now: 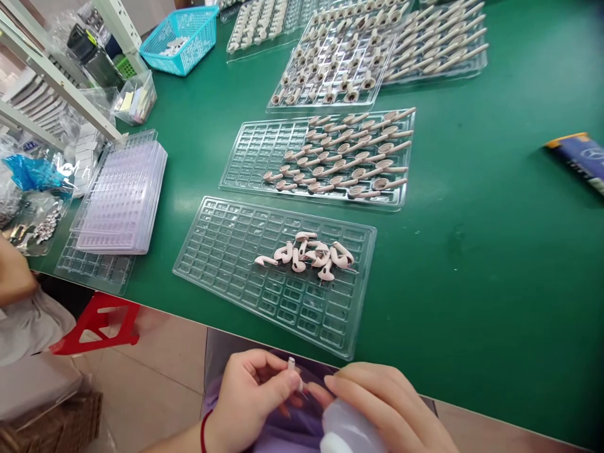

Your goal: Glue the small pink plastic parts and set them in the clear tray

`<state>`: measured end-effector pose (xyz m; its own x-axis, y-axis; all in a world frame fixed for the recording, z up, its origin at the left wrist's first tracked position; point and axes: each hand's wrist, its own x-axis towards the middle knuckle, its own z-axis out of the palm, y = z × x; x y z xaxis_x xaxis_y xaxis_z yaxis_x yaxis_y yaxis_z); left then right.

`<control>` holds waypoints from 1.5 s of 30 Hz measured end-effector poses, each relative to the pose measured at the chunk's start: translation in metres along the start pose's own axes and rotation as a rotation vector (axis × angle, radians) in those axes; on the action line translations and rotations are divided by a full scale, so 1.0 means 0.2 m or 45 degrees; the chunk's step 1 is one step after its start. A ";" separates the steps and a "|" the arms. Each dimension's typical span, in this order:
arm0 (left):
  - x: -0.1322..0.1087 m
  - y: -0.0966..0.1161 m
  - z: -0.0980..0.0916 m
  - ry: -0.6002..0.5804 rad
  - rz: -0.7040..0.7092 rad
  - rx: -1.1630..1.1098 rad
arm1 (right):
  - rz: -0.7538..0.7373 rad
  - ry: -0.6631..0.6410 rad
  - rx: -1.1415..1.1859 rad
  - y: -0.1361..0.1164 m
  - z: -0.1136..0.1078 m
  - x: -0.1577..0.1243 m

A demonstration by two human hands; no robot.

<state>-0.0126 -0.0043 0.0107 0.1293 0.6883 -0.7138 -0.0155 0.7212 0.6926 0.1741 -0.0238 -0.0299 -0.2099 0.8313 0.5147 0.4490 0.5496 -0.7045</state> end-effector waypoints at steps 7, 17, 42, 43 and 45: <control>0.05 0.00 0.00 -0.081 0.034 -0.100 | -0.088 0.007 -0.180 0.01 0.03 -0.01; 0.05 0.01 0.00 -0.109 0.038 -0.099 | -0.079 0.098 -0.189 -0.03 0.04 0.06; 0.00 0.08 -0.03 0.029 0.515 0.596 | -0.097 0.138 -0.099 -0.03 0.02 0.08; -0.01 0.10 -0.03 0.072 0.692 0.763 | -0.089 0.127 -0.067 -0.03 0.01 0.08; -0.04 0.12 -0.04 0.142 1.027 1.012 | -0.054 0.130 -0.019 -0.03 -0.01 0.07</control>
<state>-0.0224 0.0088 0.0320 0.2770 0.9608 -0.0078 0.5843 -0.1621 0.7952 0.1707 -0.0156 -0.0177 -0.1397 0.7942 0.5914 0.4550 0.5820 -0.6740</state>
